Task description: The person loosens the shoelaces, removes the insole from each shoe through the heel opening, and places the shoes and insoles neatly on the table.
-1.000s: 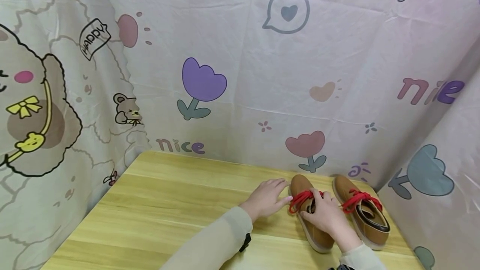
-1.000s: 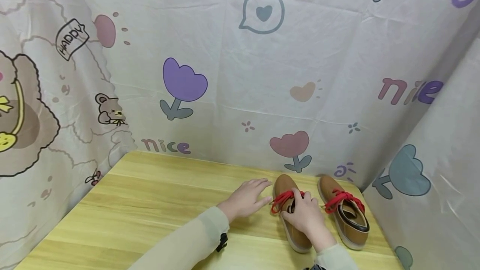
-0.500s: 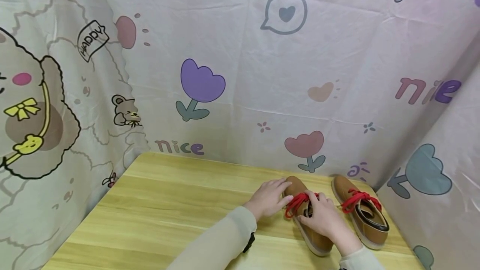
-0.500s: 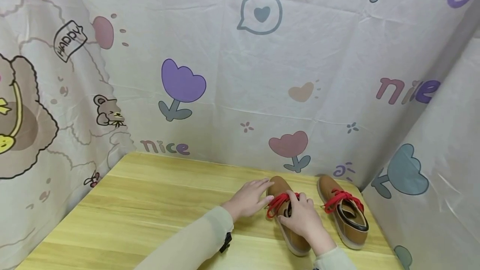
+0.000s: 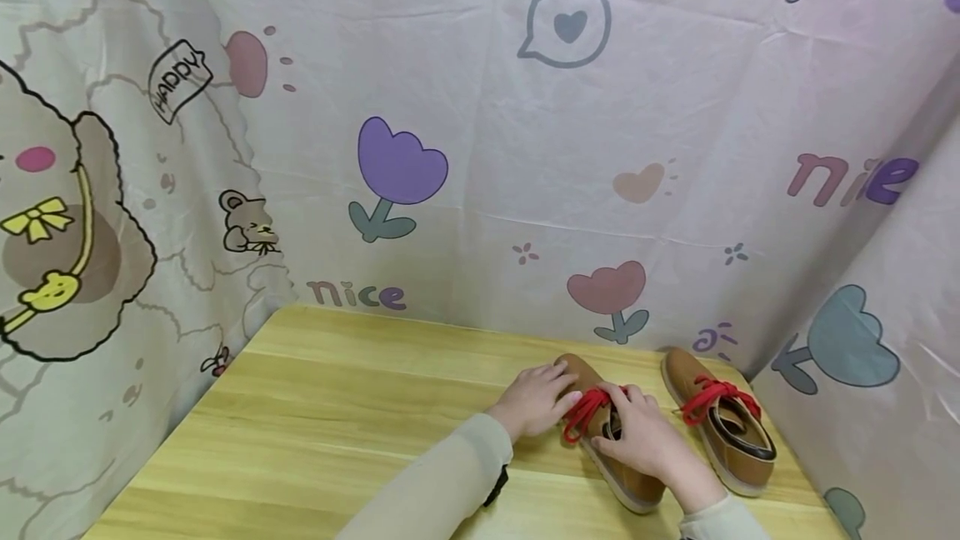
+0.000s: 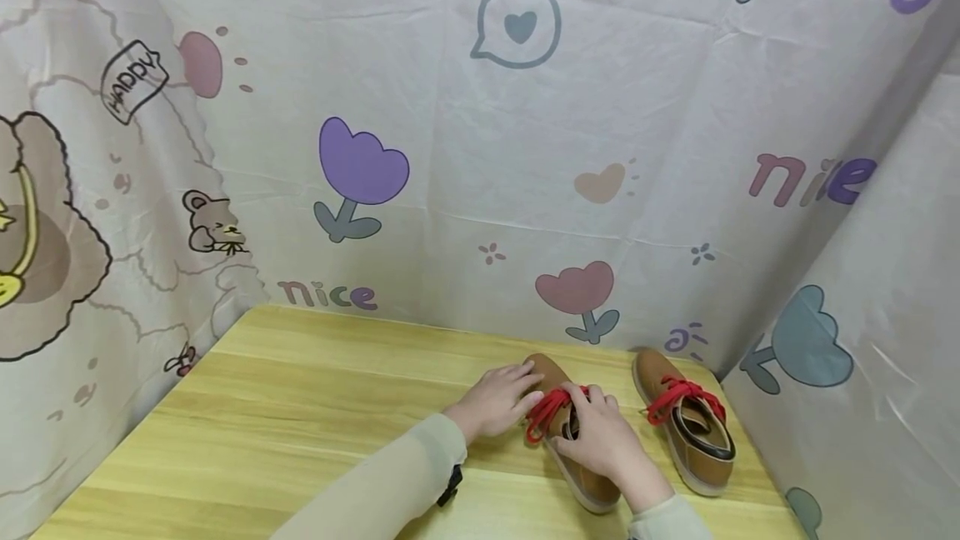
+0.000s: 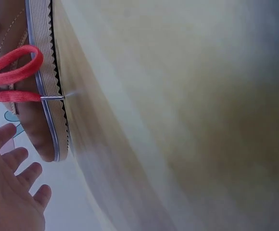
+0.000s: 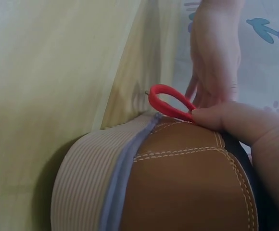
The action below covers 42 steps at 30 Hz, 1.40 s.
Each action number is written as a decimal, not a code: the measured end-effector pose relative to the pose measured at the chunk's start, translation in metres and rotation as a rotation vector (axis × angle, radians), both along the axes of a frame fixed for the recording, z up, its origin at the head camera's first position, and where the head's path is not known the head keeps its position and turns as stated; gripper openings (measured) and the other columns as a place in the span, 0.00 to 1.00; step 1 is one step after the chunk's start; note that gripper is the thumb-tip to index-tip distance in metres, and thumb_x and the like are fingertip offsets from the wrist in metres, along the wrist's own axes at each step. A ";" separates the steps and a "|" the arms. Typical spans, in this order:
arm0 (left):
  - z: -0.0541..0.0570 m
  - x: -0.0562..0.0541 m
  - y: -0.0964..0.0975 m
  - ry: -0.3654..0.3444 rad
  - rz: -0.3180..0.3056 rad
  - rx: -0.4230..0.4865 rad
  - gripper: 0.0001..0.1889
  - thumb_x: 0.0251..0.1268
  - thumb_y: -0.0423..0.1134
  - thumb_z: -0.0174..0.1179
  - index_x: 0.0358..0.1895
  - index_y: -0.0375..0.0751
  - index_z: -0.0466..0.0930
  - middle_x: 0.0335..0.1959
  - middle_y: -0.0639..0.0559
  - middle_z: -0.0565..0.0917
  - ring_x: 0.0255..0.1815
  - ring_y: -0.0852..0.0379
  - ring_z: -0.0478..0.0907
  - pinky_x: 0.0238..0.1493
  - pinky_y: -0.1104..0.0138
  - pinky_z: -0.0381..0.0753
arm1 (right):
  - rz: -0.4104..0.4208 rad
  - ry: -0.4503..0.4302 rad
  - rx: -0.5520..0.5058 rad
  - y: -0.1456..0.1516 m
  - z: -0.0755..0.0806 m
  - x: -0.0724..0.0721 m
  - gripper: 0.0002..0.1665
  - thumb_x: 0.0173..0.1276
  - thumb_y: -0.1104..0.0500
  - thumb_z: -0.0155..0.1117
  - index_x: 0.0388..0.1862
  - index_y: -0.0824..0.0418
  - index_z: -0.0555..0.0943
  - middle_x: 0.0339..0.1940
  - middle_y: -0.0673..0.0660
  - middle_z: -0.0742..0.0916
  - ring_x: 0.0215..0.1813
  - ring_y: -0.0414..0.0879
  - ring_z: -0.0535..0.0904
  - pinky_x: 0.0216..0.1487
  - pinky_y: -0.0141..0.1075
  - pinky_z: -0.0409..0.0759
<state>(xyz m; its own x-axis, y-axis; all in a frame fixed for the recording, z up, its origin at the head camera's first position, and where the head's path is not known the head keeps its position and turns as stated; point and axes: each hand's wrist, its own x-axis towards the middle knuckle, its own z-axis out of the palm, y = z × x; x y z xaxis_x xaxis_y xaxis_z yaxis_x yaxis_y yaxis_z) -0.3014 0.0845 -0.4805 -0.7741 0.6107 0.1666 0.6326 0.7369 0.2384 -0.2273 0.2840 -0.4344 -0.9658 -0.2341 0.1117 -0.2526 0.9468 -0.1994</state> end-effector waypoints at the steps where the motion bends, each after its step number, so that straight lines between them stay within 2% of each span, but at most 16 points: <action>1: 0.000 0.000 0.000 -0.003 -0.003 -0.007 0.33 0.80 0.64 0.23 0.77 0.59 0.63 0.79 0.54 0.59 0.78 0.52 0.57 0.75 0.54 0.59 | 0.004 0.002 -0.001 0.000 0.000 0.000 0.50 0.53 0.43 0.79 0.73 0.55 0.70 0.59 0.67 0.77 0.54 0.65 0.75 0.47 0.61 0.79; 11: 0.002 0.001 -0.002 -0.059 0.003 -0.032 0.33 0.80 0.64 0.21 0.75 0.61 0.66 0.78 0.58 0.61 0.78 0.53 0.56 0.75 0.54 0.58 | 0.028 0.015 -0.005 0.001 -0.005 -0.002 0.50 0.53 0.43 0.79 0.73 0.54 0.69 0.59 0.65 0.77 0.54 0.63 0.75 0.47 0.59 0.80; 19: 0.002 0.000 -0.009 -0.036 -0.005 -0.074 0.34 0.78 0.65 0.19 0.75 0.63 0.66 0.78 0.58 0.61 0.78 0.52 0.56 0.76 0.54 0.57 | 0.051 0.011 -0.017 -0.004 -0.001 -0.001 0.50 0.52 0.44 0.80 0.72 0.52 0.69 0.57 0.64 0.77 0.54 0.62 0.75 0.45 0.57 0.80; 26: 0.008 0.007 -0.019 -0.025 -0.011 -0.086 0.30 0.81 0.62 0.26 0.74 0.62 0.69 0.77 0.57 0.64 0.77 0.52 0.59 0.74 0.52 0.59 | 0.074 0.006 -0.018 -0.009 -0.002 0.002 0.50 0.53 0.44 0.80 0.73 0.52 0.69 0.58 0.63 0.77 0.56 0.61 0.75 0.45 0.57 0.81; 30: 0.008 0.008 -0.023 -0.025 -0.011 -0.094 0.27 0.82 0.59 0.29 0.74 0.63 0.69 0.77 0.58 0.64 0.77 0.52 0.59 0.74 0.52 0.58 | 0.089 0.007 -0.025 -0.010 -0.003 0.002 0.50 0.53 0.44 0.80 0.73 0.52 0.69 0.58 0.62 0.77 0.56 0.60 0.75 0.46 0.56 0.81; 33: 0.006 0.008 -0.028 -0.011 -0.009 -0.107 0.26 0.82 0.57 0.30 0.74 0.64 0.68 0.77 0.59 0.64 0.77 0.52 0.59 0.75 0.53 0.58 | 0.102 0.006 -0.029 -0.013 -0.005 0.002 0.50 0.53 0.44 0.79 0.73 0.52 0.69 0.58 0.61 0.77 0.56 0.60 0.75 0.47 0.55 0.80; 42: 0.009 0.014 -0.045 0.013 -0.038 -0.138 0.27 0.81 0.56 0.31 0.74 0.61 0.68 0.76 0.57 0.65 0.77 0.50 0.60 0.74 0.52 0.59 | 0.133 0.000 -0.038 -0.022 -0.004 0.004 0.49 0.54 0.46 0.79 0.73 0.53 0.69 0.59 0.61 0.77 0.57 0.59 0.74 0.48 0.53 0.80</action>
<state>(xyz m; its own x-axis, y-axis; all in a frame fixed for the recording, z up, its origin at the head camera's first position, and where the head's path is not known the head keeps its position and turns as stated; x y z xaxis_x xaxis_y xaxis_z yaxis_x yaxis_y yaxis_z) -0.2878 0.0394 -0.4713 -0.7482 0.6575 0.0887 0.6632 0.7375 0.1277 -0.2233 0.2617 -0.4384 -0.9265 -0.3555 0.1231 -0.3753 0.8967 -0.2348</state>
